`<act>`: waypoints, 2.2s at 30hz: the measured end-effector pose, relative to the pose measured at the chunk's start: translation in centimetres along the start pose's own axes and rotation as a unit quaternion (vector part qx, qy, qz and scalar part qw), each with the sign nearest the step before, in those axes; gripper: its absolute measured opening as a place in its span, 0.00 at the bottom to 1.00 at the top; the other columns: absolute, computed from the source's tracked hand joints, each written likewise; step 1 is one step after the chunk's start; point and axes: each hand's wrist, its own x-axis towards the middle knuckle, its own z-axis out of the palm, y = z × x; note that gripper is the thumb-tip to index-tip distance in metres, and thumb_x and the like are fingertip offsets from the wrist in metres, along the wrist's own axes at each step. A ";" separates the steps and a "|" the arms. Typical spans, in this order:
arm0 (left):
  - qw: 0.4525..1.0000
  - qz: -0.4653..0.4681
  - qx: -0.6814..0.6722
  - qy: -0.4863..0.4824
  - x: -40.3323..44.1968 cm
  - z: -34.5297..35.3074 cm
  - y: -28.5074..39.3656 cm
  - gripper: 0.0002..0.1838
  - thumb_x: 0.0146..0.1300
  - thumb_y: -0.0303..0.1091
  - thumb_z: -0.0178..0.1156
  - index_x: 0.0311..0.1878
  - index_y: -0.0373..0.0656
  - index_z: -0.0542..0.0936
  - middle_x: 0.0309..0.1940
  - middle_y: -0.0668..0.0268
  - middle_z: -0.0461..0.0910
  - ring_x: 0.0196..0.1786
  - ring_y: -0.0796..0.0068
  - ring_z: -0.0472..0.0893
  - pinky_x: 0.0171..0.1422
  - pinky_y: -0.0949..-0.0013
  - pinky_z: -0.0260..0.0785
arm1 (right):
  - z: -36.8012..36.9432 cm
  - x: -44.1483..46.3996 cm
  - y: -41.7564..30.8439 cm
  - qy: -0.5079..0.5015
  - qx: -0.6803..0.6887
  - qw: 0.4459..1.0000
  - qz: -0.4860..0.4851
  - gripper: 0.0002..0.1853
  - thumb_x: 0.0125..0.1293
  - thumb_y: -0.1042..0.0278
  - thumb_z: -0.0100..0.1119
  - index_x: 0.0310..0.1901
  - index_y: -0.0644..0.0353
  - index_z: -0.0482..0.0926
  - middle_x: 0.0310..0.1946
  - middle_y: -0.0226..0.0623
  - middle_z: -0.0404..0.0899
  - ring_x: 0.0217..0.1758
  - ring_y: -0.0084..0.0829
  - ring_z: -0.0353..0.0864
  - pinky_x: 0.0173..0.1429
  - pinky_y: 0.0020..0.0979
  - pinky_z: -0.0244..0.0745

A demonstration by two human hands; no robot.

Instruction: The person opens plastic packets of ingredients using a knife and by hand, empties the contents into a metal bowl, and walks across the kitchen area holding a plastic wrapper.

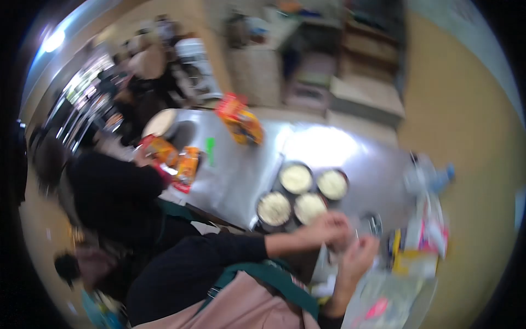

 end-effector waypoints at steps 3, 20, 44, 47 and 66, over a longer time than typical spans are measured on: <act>0.999 0.014 -0.040 -0.003 0.6 0.0 0.4 0.04 0.63 0.30 0.57 0.37 0.41 0.77 0.29 0.70 0.78 0.31 0.83 0.78 0.36 0.78 0.72 | -1.3 0.4 -0.3 -0.006 0.035 0.999 0.008 0.04 0.59 0.76 0.54 0.35 0.64 0.71 0.33 0.43 0.71 0.39 0.43 0.71 0.46 0.36 0.66; 0.991 -0.057 -0.079 -0.089 1.0 3.9 3.7 0.03 0.63 0.28 0.58 0.38 0.40 0.76 0.33 0.68 0.80 0.34 0.84 0.79 0.36 0.82 0.72 | -4.0 -0.8 -1.8 0.078 -0.049 0.996 -0.021 0.10 0.52 0.79 0.60 0.37 0.62 0.71 0.33 0.39 0.73 0.38 0.40 0.74 0.43 0.37 0.66; 0.949 -0.223 -0.142 -0.174 1.5 6.4 0.9 0.05 0.64 0.30 0.55 0.41 0.41 0.77 0.33 0.69 0.78 0.38 0.81 0.78 0.42 0.74 0.76 | -6.1 -4.7 -0.7 0.131 -0.001 0.986 0.098 0.03 0.62 0.80 0.50 0.36 0.66 0.67 0.31 0.44 0.67 0.33 0.44 0.71 0.38 0.38 0.68; 0.944 -0.236 -0.142 -0.184 1.5 6.4 0.5 0.06 0.64 0.29 0.55 0.42 0.41 0.77 0.35 0.68 0.78 0.40 0.80 0.78 0.44 0.73 0.76 | -7.2 -5.8 0.1 0.160 0.013 0.976 0.146 0.03 0.63 0.78 0.50 0.37 0.65 0.68 0.31 0.43 0.68 0.33 0.44 0.72 0.38 0.37 0.69; 0.925 -0.324 0.043 -0.194 2.2 5.7 -13.9 0.03 0.67 0.33 0.52 0.41 0.47 0.74 0.39 0.71 0.77 0.46 0.79 0.76 0.52 0.70 0.69 | -0.5 -21.5 14.5 -0.071 -0.462 0.780 0.415 0.18 0.62 0.69 0.48 0.54 0.48 0.70 0.35 0.35 0.71 0.42 0.34 0.72 0.48 0.35 0.62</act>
